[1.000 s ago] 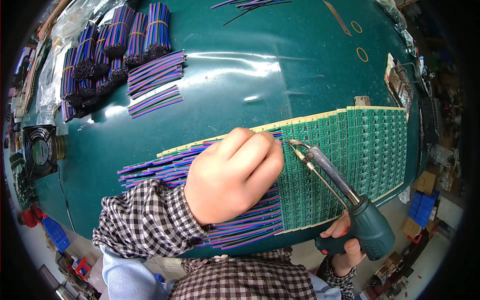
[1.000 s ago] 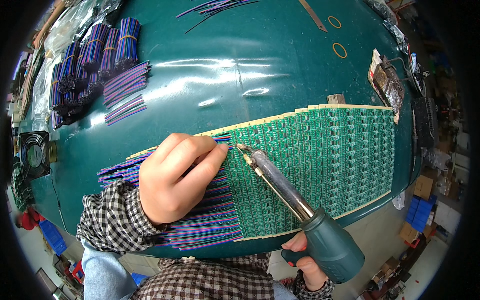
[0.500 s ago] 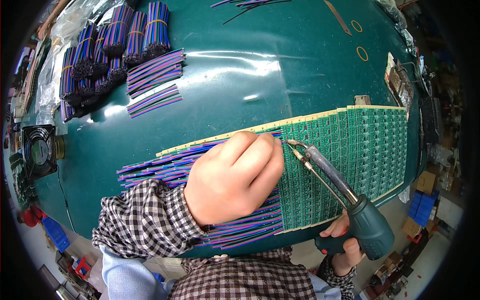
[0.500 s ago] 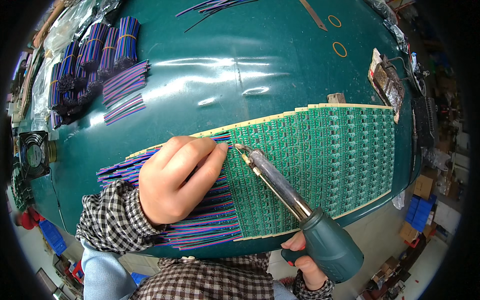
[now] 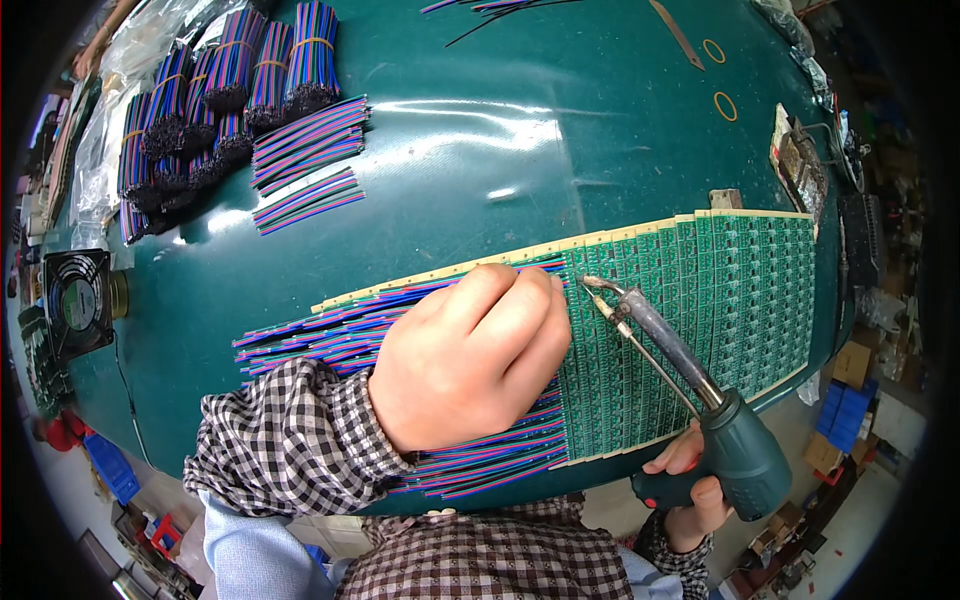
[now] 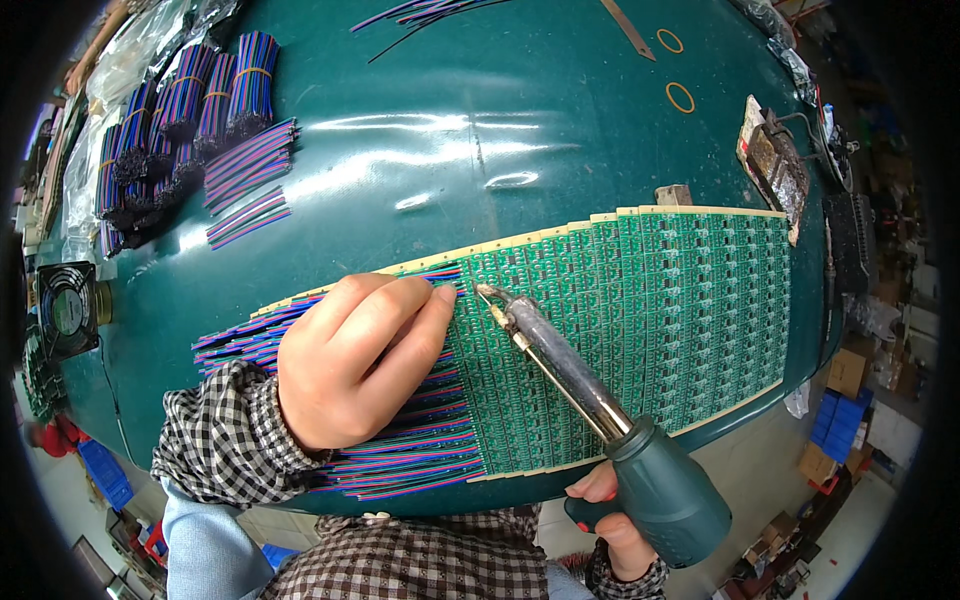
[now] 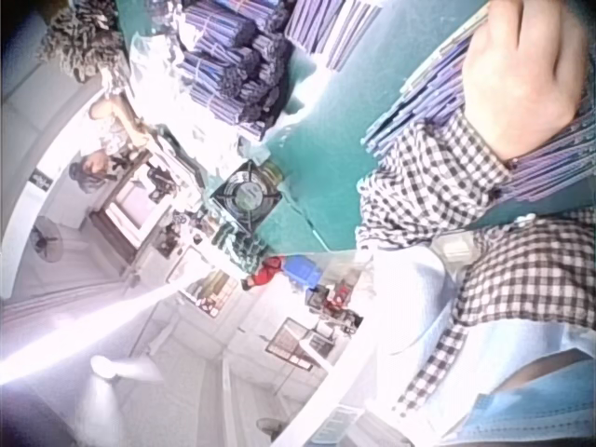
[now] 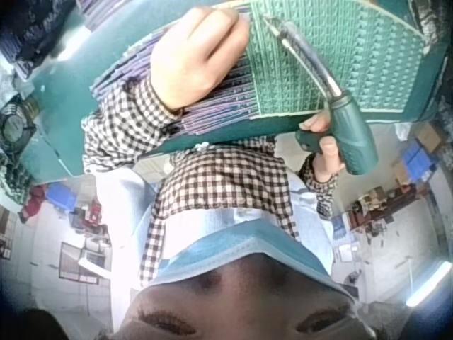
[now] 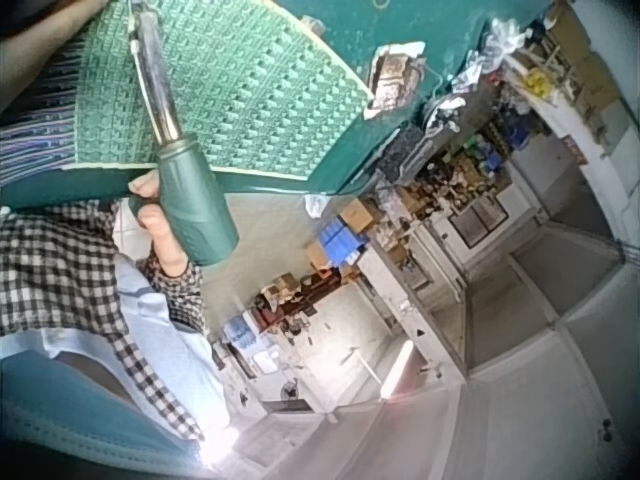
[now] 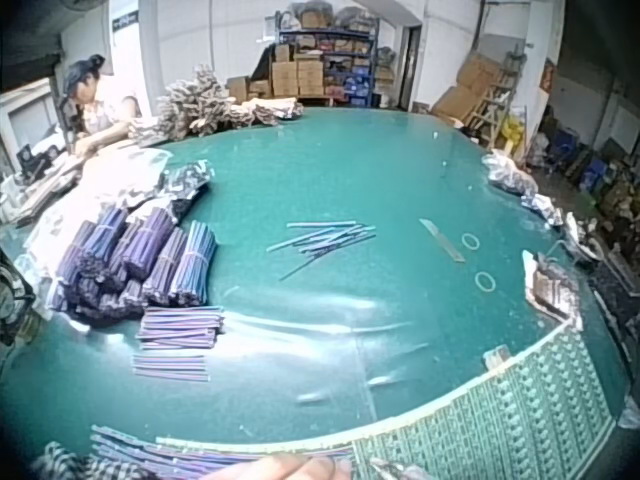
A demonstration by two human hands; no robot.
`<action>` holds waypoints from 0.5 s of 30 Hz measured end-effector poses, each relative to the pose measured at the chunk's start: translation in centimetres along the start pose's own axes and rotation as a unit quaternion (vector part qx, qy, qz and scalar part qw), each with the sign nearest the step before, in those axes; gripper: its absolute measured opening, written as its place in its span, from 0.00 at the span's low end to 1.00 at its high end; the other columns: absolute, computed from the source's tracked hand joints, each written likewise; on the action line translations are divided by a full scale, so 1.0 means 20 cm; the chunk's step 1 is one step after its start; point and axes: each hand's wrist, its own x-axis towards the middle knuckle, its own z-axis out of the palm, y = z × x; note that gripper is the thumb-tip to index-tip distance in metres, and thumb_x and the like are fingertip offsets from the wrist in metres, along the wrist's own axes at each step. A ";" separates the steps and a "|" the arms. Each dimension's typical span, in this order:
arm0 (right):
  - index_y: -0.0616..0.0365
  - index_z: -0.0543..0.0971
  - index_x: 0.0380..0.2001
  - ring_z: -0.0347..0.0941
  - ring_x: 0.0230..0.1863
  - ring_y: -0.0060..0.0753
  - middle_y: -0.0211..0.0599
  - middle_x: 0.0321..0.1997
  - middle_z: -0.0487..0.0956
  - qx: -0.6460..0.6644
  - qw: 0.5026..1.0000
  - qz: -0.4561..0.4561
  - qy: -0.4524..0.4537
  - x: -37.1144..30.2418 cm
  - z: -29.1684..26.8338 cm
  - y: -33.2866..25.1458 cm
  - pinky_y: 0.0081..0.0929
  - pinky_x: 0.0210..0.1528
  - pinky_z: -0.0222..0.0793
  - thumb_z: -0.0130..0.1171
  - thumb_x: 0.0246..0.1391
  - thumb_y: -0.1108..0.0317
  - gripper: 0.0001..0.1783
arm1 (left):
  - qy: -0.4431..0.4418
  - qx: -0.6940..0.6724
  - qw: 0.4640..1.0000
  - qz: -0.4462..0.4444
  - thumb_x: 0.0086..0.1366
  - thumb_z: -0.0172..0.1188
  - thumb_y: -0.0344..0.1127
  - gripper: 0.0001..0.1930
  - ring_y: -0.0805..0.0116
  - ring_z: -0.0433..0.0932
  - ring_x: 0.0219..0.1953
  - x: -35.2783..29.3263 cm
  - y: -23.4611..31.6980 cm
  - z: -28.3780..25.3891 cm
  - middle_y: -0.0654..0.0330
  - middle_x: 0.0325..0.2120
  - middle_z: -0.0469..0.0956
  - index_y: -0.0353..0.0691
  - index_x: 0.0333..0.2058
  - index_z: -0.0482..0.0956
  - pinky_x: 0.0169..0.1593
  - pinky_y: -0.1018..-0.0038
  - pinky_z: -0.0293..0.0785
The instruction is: The person attaches ribbon wires to circuit boards by aligning the wires onto the board panels and soldering them in place using a soldering tool.
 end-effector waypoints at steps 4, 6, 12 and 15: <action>0.77 0.67 0.43 0.72 0.23 0.33 0.41 0.25 0.72 0.020 0.999 -0.015 -0.021 0.00 0.00 0.01 0.28 0.25 0.75 0.61 0.48 0.45 0.39 | 0.000 0.002 1.000 0.001 0.42 0.58 0.27 0.18 0.61 0.75 0.30 0.01 0.00 -0.01 0.53 0.31 0.73 0.26 0.35 0.77 0.33 0.73 0.75; 0.78 0.67 0.43 0.72 0.23 0.33 0.42 0.25 0.72 0.021 0.999 -0.035 -0.005 0.01 0.01 0.01 0.28 0.25 0.75 0.61 0.48 0.46 0.39 | -0.003 0.002 1.000 0.001 0.41 0.58 0.27 0.18 0.61 0.75 0.30 0.01 0.00 -0.01 0.53 0.31 0.73 0.26 0.35 0.77 0.33 0.73 0.75; 0.79 0.65 0.46 0.73 0.25 0.33 0.42 0.25 0.73 0.045 0.999 -0.008 -0.019 -0.01 -0.03 0.02 0.27 0.25 0.77 0.62 0.49 0.47 0.40 | 0.000 -0.010 1.000 0.004 0.41 0.57 0.27 0.18 0.62 0.75 0.30 0.01 -0.01 0.00 0.53 0.31 0.73 0.26 0.35 0.77 0.33 0.73 0.75; 0.79 0.64 0.47 0.73 0.25 0.34 0.41 0.25 0.72 0.041 0.998 0.012 -0.050 -0.01 -0.04 0.03 0.27 0.23 0.76 0.63 0.48 0.47 0.41 | 0.007 -0.016 1.000 -0.004 0.40 0.57 0.27 0.18 0.62 0.75 0.30 0.01 -0.01 -0.01 0.54 0.31 0.73 0.27 0.34 0.78 0.33 0.73 0.75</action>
